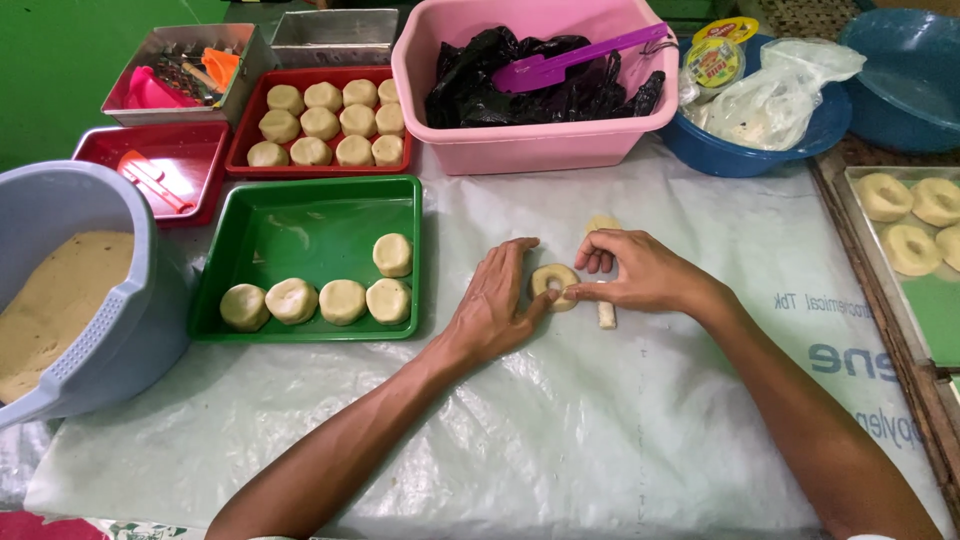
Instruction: The recorder is shaping dough and using a small cutter to make donut shapes on a kitchen workbench.
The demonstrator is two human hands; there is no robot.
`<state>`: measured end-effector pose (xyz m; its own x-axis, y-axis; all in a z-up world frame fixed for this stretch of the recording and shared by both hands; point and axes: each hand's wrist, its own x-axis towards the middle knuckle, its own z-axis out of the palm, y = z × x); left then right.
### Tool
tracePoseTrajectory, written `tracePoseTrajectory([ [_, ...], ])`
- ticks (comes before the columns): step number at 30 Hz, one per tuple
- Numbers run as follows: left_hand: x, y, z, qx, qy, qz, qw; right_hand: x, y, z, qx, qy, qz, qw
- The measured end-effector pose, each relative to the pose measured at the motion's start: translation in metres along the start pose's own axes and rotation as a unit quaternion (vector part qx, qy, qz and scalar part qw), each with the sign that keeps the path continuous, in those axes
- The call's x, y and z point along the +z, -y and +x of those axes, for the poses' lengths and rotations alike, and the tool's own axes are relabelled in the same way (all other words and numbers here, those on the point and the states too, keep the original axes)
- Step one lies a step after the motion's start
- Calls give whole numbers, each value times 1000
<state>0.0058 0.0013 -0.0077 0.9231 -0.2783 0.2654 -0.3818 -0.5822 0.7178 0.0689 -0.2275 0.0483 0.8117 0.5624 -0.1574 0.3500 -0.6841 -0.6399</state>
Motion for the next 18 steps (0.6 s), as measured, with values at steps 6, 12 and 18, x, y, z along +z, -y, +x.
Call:
tracePoseTrajectory([
  [6,-3,-5,-1,11,-1,-2,1000,-1,3,-1,-31,6,-21,999],
  [12,-5,-9,-1,4,-11,-7,1000,0,2,1,-12,15,-18,1000],
  [18,-10,-14,-3,21,-10,-5,1000,4,2,1,-20,2,-32,999],
])
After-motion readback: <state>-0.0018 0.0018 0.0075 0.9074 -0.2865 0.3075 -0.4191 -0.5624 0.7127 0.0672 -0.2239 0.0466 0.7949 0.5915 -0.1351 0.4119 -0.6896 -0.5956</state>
